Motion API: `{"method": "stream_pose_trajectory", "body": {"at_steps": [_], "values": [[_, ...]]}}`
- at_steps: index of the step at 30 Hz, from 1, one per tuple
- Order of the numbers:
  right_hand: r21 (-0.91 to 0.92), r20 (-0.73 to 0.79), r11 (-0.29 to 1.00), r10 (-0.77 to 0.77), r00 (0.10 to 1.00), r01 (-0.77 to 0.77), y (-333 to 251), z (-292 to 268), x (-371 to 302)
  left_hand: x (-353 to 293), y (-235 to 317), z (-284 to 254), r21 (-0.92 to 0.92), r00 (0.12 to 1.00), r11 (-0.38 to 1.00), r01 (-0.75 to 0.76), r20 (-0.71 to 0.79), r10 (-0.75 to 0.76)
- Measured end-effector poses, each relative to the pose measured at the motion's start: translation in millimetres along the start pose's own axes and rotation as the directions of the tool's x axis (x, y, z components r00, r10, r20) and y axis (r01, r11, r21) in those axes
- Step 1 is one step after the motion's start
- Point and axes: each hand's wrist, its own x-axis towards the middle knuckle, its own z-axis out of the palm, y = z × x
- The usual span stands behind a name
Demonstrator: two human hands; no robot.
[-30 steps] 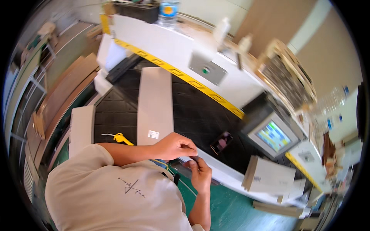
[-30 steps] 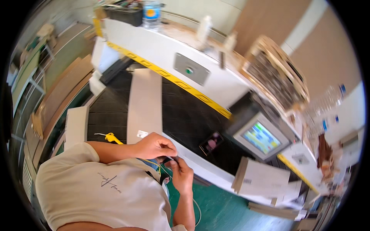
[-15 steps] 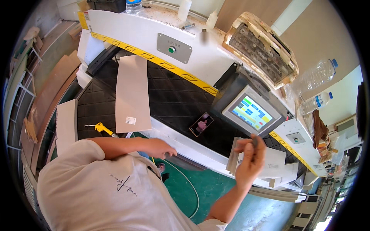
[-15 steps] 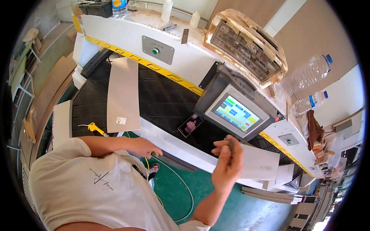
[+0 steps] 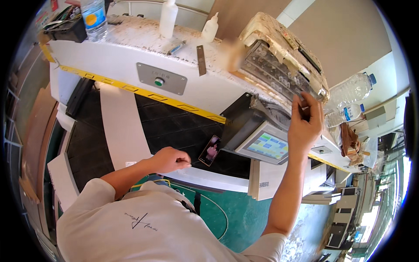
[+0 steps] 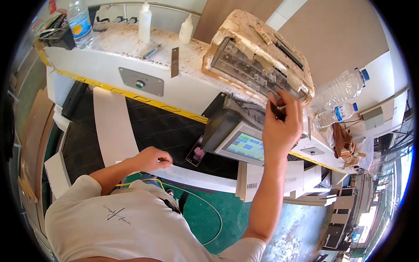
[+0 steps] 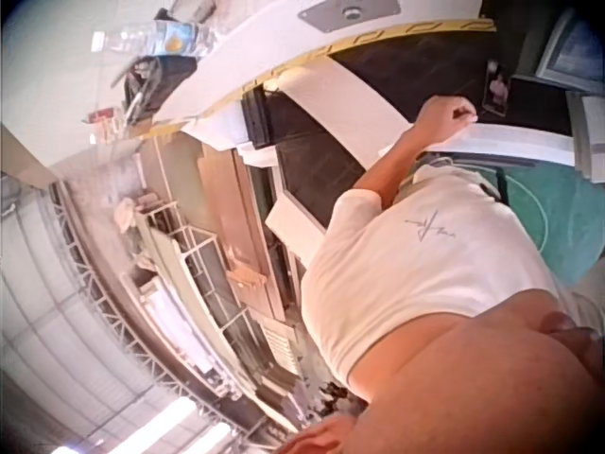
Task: The person cleans a white rectangular panel using a yellow air blower and a metal scraper. They remove dust and debris from the surface and edges, then place the panel aside. The person repeats this process with a second panel, using the same tools to clean the surface thoroughly.
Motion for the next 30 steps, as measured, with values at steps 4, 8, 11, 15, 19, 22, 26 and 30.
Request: {"method": "stream_pose_trajectory", "body": {"at_steps": [4, 8, 11, 15, 19, 22, 26, 30], "values": [[-0.116, -0.086, 0.976, -0.194, 0.977, 0.183, 2, 16, 11, 4, 19, -11, 0.023, 0.876, 0.929, -0.37, -0.324, 0.357], [-0.182, -0.207, 0.947, -0.298, 0.932, 0.263, 11, 37, 14, 9, 48, -43, 0.058, 0.992, 0.998, -0.025, -0.124, 0.032], [-0.17, -0.249, 0.951, -0.296, 0.922, 0.259, 8, 47, 16, 3, 66, -48, -0.088, 0.884, 0.942, -0.324, -0.384, 0.268], [-0.102, -0.25, 0.949, -0.314, 0.916, 0.297, 3, 52, 19, -9, 90, -80, 0.11, 0.812, 0.888, -0.446, -0.366, 0.454], [-0.167, -0.257, 0.935, -0.348, 0.902, 0.313, 9, 32, 9, -14, 180, -117, 0.229, 0.549, 0.707, -0.67, -0.488, 0.678], [-0.153, -0.268, 0.944, -0.324, 0.907, 0.292, 9, 27, 2, -6, 234, -150, 0.378, 0.37, 0.614, -0.693, -0.545, 0.752], [-0.131, -0.249, 0.943, -0.331, 0.91, 0.307, -2, 19, -2, 14, 295, -193, 0.726, 0.176, 0.36, -0.586, -0.319, 0.931], [-0.137, -0.137, 0.958, -0.271, 0.953, 0.253, -4, 23, -15, 57, 313, -226, 0.835, 0.368, 0.154, -0.529, 0.062, 0.928]]}}
